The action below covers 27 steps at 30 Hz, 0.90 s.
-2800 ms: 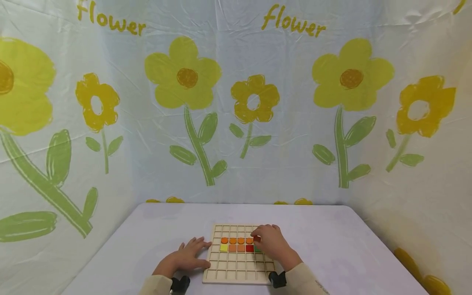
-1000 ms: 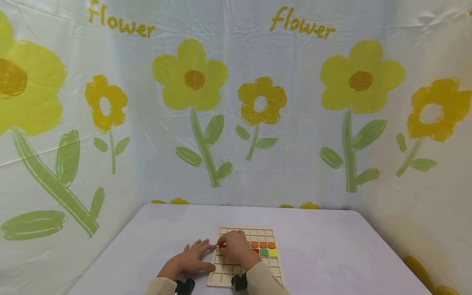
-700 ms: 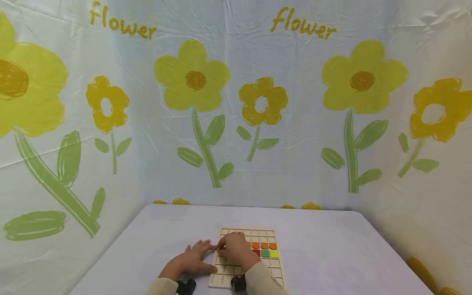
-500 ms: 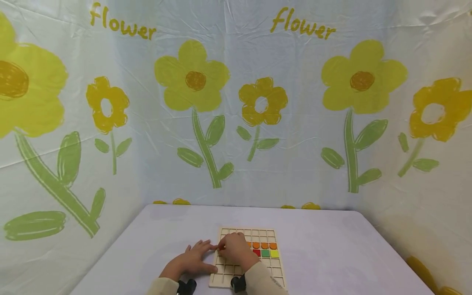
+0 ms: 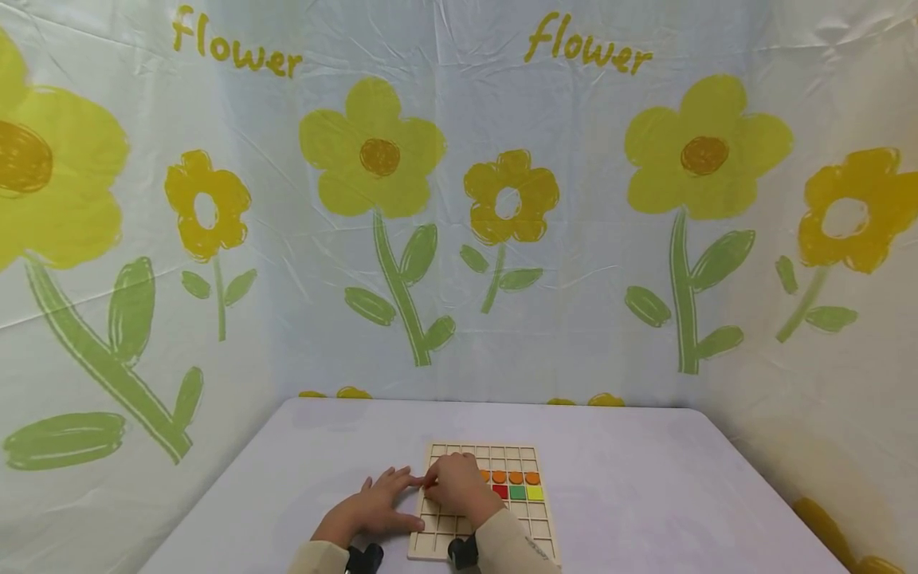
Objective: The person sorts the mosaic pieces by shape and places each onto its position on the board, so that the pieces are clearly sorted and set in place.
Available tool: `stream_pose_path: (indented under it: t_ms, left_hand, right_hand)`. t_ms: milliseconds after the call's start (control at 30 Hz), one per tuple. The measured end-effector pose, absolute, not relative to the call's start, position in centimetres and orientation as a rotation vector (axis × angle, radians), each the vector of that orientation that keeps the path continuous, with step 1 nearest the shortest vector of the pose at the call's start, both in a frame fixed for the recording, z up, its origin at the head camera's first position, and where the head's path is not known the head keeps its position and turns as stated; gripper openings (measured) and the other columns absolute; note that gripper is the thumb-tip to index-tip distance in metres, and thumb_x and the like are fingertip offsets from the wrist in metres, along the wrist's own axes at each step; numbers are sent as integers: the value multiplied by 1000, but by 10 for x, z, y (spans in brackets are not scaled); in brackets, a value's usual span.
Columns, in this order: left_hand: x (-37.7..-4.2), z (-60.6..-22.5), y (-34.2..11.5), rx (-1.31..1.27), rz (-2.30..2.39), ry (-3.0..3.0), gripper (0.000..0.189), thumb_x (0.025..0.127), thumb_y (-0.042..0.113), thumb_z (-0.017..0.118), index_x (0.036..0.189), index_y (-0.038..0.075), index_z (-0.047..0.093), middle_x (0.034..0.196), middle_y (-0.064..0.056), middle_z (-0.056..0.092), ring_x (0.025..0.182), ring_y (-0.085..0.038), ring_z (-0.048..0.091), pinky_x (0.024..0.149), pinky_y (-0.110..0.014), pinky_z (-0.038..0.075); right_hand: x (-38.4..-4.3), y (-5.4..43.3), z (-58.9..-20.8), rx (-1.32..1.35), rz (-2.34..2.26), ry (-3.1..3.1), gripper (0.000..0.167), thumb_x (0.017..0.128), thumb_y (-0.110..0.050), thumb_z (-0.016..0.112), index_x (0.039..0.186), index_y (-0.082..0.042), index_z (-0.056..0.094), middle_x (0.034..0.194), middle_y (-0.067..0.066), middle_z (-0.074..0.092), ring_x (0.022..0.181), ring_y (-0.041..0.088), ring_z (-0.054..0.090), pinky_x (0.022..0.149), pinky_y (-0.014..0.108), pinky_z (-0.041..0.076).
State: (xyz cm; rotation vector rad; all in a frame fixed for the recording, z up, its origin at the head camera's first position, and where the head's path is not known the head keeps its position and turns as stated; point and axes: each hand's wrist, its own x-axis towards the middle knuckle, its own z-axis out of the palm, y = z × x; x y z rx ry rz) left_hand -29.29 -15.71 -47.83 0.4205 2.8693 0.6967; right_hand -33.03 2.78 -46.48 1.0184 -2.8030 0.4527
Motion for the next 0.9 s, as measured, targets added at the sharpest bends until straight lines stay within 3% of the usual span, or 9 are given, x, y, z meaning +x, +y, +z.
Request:
stream_pose_path:
  t_ms: [367,600,900]
  left_hand:
    - [-294,-478,-155,434,692,2863,72,75,60,72,136,26,55,152,-13,39,144,-45,25,109,-74,13]
    - [-293,-476,-156,450,676,2868,72,76,59,72,134,21,55,152,-15,40,143,-46,26,108,-74,14]
    - [-291,-471,-164,441,657,2853,72,79,56,71,138,19,53,153,-15,38,143,-47,25,108,-74,13]
  right_hand:
    - [-330,31,-465,987,502,-2833,7,86,-27,72,88,-24,78,88,-14,73,91,10,64,89,48,46]
    - [-328,30,-464,981,527,-2834,9,87,-26,71,93,-24,77,92,-14,73,96,13,66,91,52,45]
    - [-322,39,-453,962,560,-2841,16,90,-30,68,101,-21,76,104,-9,73,105,17,66,94,44,50]
